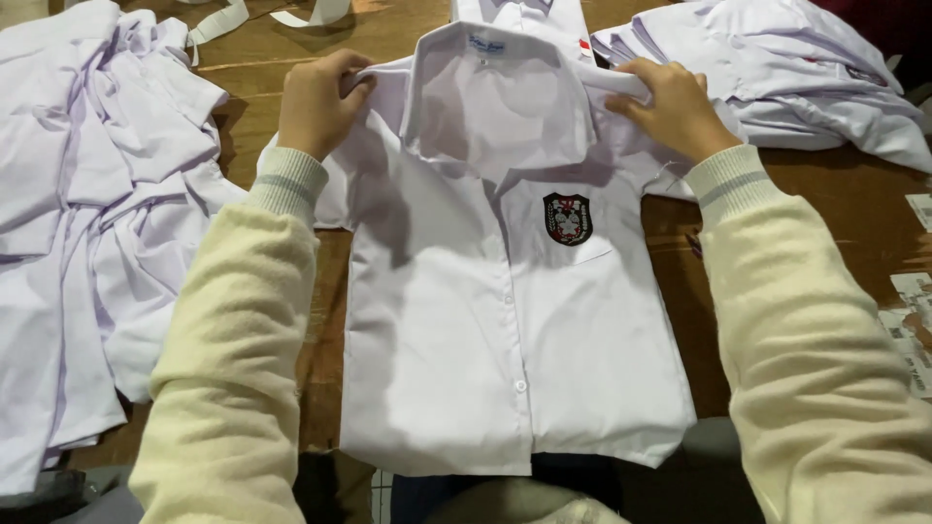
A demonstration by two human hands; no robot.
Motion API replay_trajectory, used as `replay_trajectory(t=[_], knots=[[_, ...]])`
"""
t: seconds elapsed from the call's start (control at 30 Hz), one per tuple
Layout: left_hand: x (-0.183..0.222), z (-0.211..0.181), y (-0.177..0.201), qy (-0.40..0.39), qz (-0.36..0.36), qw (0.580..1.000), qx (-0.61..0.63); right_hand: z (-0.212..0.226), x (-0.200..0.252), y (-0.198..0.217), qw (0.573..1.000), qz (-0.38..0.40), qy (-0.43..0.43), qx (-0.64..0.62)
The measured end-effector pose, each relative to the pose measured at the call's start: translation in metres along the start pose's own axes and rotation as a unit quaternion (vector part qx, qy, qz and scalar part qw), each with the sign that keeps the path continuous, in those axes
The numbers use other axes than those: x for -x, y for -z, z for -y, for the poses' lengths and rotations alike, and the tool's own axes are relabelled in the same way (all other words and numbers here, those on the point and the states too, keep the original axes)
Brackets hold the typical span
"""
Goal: Trimming loose threads from a white shirt using snips and then folding the garment neatly.
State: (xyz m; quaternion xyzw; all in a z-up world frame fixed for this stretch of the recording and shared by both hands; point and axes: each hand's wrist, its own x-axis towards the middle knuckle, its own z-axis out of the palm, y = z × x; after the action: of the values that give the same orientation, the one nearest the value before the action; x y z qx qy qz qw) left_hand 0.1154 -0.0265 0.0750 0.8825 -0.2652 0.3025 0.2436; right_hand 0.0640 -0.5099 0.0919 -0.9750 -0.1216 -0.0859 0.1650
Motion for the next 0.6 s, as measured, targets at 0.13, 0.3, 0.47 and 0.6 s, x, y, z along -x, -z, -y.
replay_trajectory(t=[0.13, 0.3, 0.47, 0.6], knots=[[0.003, -0.025, 0.027, -0.119, -0.032, 0.992, -0.001, -0.027, 0.007, -0.007, 0.973, -0.145, 0.163, 0.083], [0.028, -0.043, 0.025, -0.171, 0.023, 0.985, 0.01, 0.009, 0.04, -0.004, 0.941, -0.189, 0.282, 0.009], [0.075, -0.071, 0.024, -0.25, -0.054, 0.93, -0.264, -0.017, 0.069, -0.045, 0.88, -0.253, 0.311, 0.255], [0.125, -0.09, 0.03, -0.362, -0.105, 0.888, -0.263, 0.006, 0.122, -0.034, 0.863, -0.209, 0.376, 0.266]])
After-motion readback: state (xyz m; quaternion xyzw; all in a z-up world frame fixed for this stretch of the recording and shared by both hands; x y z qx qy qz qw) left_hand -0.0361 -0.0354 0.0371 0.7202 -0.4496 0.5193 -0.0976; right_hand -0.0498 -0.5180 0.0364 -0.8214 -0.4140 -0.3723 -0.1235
